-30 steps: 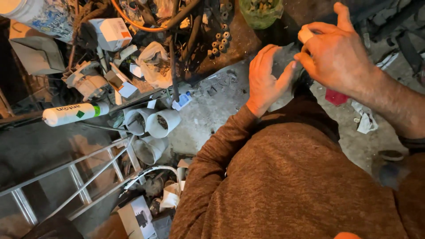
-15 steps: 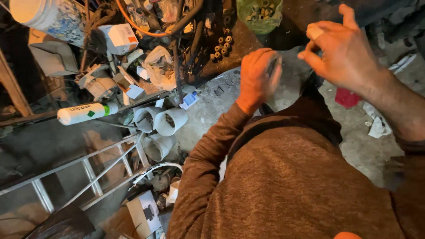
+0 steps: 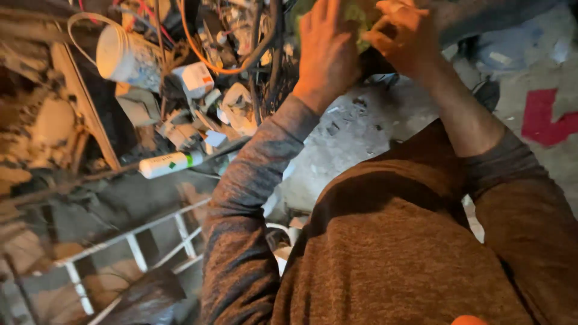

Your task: The person sorts small metal washers from a cluttered workbench into a green plastic container. They then pick up a roll of white tape, unroll a section, and place the tape on the table before returning to the washers.

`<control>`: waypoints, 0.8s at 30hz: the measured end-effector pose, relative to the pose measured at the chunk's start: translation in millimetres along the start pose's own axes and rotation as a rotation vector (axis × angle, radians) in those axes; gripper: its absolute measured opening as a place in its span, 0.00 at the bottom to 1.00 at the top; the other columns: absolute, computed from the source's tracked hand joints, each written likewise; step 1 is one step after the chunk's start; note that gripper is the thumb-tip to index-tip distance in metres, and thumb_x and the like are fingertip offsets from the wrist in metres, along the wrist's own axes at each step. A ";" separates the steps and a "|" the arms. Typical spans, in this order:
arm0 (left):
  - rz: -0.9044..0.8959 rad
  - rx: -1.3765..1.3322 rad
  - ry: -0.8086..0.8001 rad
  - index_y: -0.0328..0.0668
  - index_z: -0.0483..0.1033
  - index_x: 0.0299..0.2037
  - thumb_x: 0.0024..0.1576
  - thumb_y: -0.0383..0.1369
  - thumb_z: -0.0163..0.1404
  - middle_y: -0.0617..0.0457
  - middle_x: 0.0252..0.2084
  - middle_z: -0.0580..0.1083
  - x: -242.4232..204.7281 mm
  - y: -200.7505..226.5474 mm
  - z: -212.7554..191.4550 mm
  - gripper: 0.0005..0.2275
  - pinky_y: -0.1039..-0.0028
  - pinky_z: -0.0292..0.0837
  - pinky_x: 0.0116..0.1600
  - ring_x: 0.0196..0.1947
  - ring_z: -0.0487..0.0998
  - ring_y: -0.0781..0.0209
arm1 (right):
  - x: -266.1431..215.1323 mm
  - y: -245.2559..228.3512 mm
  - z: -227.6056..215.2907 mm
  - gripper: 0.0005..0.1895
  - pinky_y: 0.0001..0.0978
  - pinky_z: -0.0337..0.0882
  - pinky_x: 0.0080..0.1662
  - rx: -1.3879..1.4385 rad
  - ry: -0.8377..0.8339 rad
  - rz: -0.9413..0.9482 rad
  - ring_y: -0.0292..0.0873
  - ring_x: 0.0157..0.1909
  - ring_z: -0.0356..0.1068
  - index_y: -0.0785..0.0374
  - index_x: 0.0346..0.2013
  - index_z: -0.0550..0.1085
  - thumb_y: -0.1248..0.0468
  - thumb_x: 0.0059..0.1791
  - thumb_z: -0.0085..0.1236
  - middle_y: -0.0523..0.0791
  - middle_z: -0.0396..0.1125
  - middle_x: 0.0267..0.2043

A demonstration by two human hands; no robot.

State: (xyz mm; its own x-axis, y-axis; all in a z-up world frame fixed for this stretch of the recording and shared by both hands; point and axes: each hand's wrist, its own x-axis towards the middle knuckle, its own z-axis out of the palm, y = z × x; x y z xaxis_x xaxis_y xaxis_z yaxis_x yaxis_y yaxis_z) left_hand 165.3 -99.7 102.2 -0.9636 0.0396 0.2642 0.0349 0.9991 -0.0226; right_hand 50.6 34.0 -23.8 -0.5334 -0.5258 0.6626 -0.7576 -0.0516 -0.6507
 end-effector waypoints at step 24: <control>-0.242 0.092 0.080 0.39 0.79 0.38 0.54 0.33 0.59 0.34 0.77 0.48 -9.1 13.0 22.5 0.07 0.57 0.65 0.56 0.56 0.72 0.48 | -19.3 55.3 33.4 0.22 0.39 0.73 0.51 0.354 -0.092 0.273 0.47 0.46 0.77 0.70 0.57 0.75 0.64 0.53 0.71 0.49 0.76 0.45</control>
State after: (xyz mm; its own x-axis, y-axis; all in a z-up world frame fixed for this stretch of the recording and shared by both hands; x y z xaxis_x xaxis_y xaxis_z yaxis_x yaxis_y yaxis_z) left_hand 168.6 -87.3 77.8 -0.9170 -0.1954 0.3478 -0.2215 0.9745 -0.0363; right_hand 31.6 12.9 -85.0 -0.6480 -0.6326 0.4242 -0.4104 -0.1792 -0.8941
